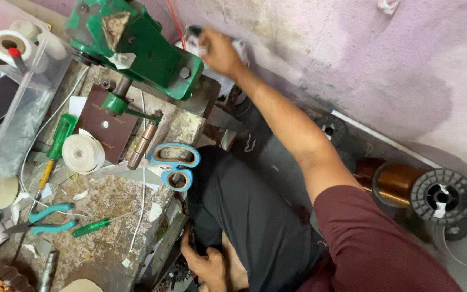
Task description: The person is winding and securing copper wire onto motor stators. They use a wooden tool to guide the wire, tie it with white string, and trim the excess with scissors.
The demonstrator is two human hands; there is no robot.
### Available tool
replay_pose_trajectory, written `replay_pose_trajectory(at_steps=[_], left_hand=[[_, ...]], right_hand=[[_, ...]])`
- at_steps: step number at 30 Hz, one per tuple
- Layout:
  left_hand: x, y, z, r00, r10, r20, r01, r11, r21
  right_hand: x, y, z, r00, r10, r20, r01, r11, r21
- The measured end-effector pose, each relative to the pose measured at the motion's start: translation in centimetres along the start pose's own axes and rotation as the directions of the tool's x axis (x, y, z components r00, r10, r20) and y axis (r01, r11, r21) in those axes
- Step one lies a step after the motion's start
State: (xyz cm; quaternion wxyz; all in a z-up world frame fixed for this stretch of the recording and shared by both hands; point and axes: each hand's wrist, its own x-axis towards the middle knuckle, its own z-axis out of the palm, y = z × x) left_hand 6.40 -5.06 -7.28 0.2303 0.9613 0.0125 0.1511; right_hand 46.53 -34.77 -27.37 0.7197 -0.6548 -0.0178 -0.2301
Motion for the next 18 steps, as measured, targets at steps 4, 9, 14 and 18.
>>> replay_pose_trajectory(at_steps=[4, 9, 14, 18], left_hand=[[0.5, -0.5, 0.1, 1.0, 0.003, -0.003, -0.003, 1.0, -0.013], [-0.4, -1.8, -0.5, 0.999, -0.022, 0.05, 0.023, 1.0, -0.017], [0.3, -1.9, -0.6, 0.999, 0.037, 0.008, -0.037, 0.999, -0.023], [0.0, -1.6, -0.5, 1.0, -0.026, 0.006, 0.026, 0.999, -0.024]], right_hand=[[-6.5, 0.0, 0.5, 0.939, -0.144, 0.313, 0.268, 0.876, -0.401], [-8.6, -5.3, 0.2, 0.791, 0.371, 0.486, 0.178, 0.62, -0.764], [-9.3, -9.3, -0.7, 0.952, 0.189, 0.242, 0.122, 0.491, -0.863], [-11.0, -6.3, 0.7, 0.968, 0.1, -0.229, -0.239, 0.64, -0.73]])
